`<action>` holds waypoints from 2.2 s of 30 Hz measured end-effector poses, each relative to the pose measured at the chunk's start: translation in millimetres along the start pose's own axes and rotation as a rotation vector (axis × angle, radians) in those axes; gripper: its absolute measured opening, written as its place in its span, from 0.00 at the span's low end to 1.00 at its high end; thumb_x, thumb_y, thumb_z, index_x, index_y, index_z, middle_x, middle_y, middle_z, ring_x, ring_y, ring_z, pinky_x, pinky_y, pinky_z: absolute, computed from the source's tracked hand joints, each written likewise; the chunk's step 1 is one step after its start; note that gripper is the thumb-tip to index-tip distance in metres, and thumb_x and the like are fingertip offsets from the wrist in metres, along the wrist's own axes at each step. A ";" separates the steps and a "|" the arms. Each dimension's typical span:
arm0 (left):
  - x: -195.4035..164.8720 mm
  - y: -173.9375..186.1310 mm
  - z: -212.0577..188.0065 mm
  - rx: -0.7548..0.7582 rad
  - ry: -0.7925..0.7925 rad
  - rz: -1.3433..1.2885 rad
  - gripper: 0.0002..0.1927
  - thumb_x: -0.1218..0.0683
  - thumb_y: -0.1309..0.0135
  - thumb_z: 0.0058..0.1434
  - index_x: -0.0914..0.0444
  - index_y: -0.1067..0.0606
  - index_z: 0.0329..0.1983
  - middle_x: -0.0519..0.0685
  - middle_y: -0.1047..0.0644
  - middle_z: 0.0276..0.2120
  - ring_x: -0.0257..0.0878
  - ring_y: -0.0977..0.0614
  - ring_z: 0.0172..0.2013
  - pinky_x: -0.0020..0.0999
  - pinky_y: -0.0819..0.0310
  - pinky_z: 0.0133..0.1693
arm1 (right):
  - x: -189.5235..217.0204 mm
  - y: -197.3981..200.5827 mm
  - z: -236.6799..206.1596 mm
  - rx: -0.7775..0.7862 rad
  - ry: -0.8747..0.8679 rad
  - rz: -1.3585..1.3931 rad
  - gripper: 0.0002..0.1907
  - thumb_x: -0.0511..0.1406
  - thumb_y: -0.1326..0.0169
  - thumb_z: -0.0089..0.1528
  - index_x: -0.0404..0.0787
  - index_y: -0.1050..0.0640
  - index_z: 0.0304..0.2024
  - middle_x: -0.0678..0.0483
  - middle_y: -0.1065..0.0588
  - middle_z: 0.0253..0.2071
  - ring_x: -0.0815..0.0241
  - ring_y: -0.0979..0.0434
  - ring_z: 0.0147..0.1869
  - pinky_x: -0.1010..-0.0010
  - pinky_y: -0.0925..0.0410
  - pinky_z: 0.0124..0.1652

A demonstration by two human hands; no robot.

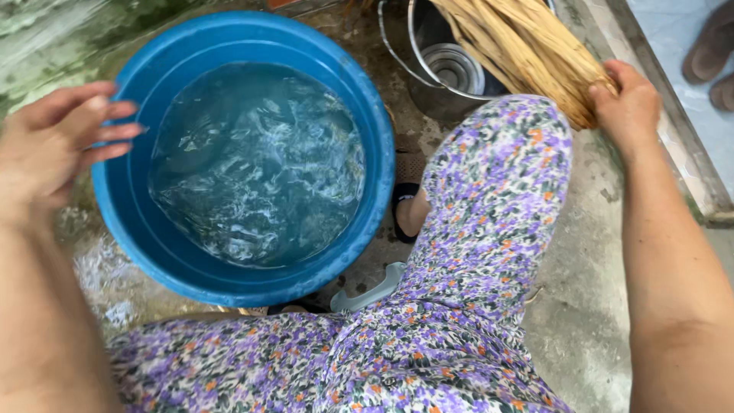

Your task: The person repeatedly dips bundles of dried sticks into a blue basin of water, agitates them, and then removes them to place on a metal bucket. The person also ties a bundle of sticks together using a thin strip.

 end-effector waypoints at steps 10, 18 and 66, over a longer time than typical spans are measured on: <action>280.2 216.4 -193.5 -0.599 0.347 -0.093 0.18 0.48 0.50 0.79 0.56 0.32 0.68 0.49 0.22 0.50 0.41 0.19 0.43 0.37 0.24 0.40 | 24.5 -67.4 130.6 0.357 -0.091 0.297 0.23 0.38 0.41 0.70 0.38 0.28 0.65 0.38 0.25 0.59 0.46 0.25 0.63 0.55 0.31 0.59; 477.1 34.7 -326.0 -0.394 0.972 0.098 0.21 0.45 0.45 0.70 0.59 0.28 0.61 0.49 0.23 0.48 0.43 0.20 0.46 0.40 0.25 0.45 | 243.6 -173.9 138.3 0.733 0.383 0.217 0.24 0.37 0.42 0.68 0.36 0.27 0.65 0.37 0.25 0.57 0.47 0.25 0.64 0.55 0.32 0.61; 314.5 196.8 -280.2 -0.897 0.473 -0.074 0.12 0.48 0.55 0.79 0.60 0.27 0.53 0.41 0.26 0.27 0.29 0.28 0.21 0.27 0.36 0.19 | 346.8 -198.8 78.8 0.950 0.415 -0.132 0.26 0.35 0.42 0.66 0.42 0.25 0.68 0.42 0.21 0.54 0.53 0.20 0.55 0.63 0.28 0.56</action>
Point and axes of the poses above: each hand's wrist, its own z-axis towards the middle knuckle, its own y-axis out of the back of the hand, x = y × z, the point moved 9 cm from there along z, towards the middle knuckle
